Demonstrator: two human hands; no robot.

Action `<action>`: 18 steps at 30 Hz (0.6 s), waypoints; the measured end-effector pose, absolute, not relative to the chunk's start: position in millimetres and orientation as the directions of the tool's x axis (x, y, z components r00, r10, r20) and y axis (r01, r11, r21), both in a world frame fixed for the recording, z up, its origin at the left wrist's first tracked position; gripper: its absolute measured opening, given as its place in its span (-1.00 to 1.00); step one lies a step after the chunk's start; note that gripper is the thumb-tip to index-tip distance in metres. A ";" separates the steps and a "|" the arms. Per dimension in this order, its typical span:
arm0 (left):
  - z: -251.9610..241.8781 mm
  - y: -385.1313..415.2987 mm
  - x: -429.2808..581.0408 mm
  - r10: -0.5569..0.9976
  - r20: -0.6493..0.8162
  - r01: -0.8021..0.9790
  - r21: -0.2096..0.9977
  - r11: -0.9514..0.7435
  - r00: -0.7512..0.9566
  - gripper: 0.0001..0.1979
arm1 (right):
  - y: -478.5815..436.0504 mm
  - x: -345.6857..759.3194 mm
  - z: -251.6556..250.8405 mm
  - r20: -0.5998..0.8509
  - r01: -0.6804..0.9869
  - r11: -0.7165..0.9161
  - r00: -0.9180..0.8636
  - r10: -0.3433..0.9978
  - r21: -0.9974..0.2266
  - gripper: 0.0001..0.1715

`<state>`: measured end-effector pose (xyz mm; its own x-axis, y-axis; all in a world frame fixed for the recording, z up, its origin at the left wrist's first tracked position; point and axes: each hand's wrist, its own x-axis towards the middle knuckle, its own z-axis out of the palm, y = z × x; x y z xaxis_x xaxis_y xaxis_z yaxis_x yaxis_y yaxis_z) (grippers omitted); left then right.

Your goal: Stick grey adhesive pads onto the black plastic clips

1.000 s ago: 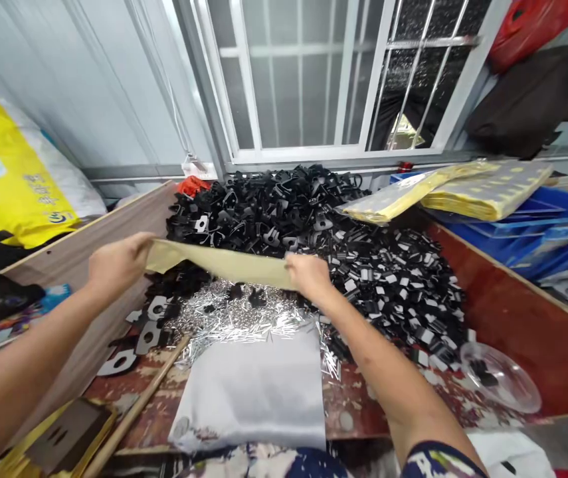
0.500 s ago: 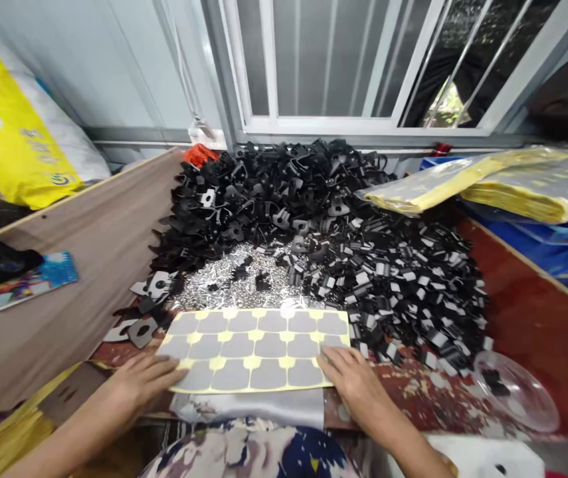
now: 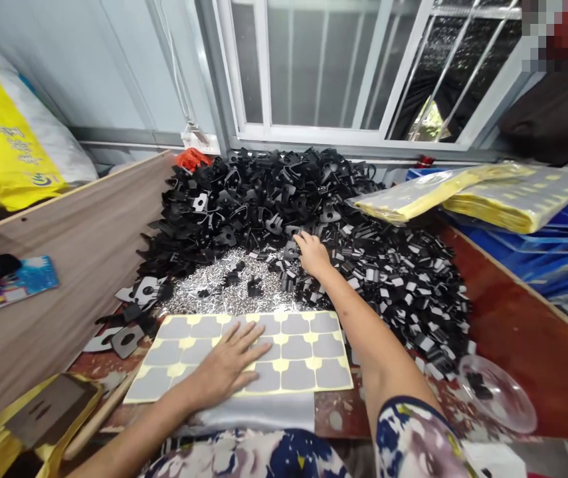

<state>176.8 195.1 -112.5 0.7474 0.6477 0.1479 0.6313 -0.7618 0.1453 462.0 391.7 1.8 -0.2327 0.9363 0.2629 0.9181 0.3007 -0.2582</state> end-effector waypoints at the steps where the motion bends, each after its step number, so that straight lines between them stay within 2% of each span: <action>1: -114.8 201.0 175.3 0.649 0.150 0.633 0.144 -0.761 0.746 -0.36 | 401.6 456.8 3.0 0.248 0.919 0.309 -0.250 0.936 -0.243 -0.42; 3: -116.0 208.2 167.9 0.659 0.139 0.638 0.169 -0.751 0.739 -0.37 | 410.5 452.0 6.1 0.216 0.923 0.316 -0.270 0.938 -0.220 -0.59; 5: -116.0 208.6 159.5 0.669 0.125 0.633 0.236 -0.737 0.733 -0.39 | 405.4 452.3 8.4 0.255 0.922 0.313 -0.253 0.933 -0.230 -0.74; 7: -115.3 205.0 154.0 0.697 0.128 0.625 0.351 -0.697 0.706 -0.41 | 385.6 452.8 7.1 0.356 0.878 0.334 -0.208 0.911 -0.343 -0.80; 8: -113.8 202.9 152.9 0.727 0.149 0.622 0.422 -0.660 0.670 -0.42 | 369.9 451.2 4.8 0.387 0.822 0.353 -0.177 0.905 -0.448 -0.77; 10: -106.3 199.9 154.1 0.804 0.242 0.602 0.555 -0.573 0.543 -0.40 | 328.6 441.7 -2.7 0.332 0.604 0.355 -0.154 0.931 -0.714 -0.70; 12: -91.8 199.0 159.8 0.844 0.366 0.541 0.650 -0.534 0.393 -0.28 | 281.9 423.4 -11.8 0.158 0.293 0.220 -0.222 0.962 -0.930 -0.62; 13: -82.6 199.0 164.0 0.840 0.419 0.492 0.681 -0.542 0.345 -0.20 | 260.3 412.3 -16.0 0.077 0.140 0.116 -0.259 0.963 -0.983 -0.58; 15: -63.5 198.9 173.7 0.808 0.480 0.375 0.718 -0.586 0.342 -0.14 | 225.8 391.6 -22.2 -0.043 -0.099 -0.077 -0.307 0.951 -0.992 -0.50; 18: -44.3 197.6 185.8 0.804 0.466 0.257 0.780 -0.571 0.370 -0.34 | 198.3 380.8 -25.8 -0.098 -0.245 -0.183 -0.324 0.941 -0.952 -0.43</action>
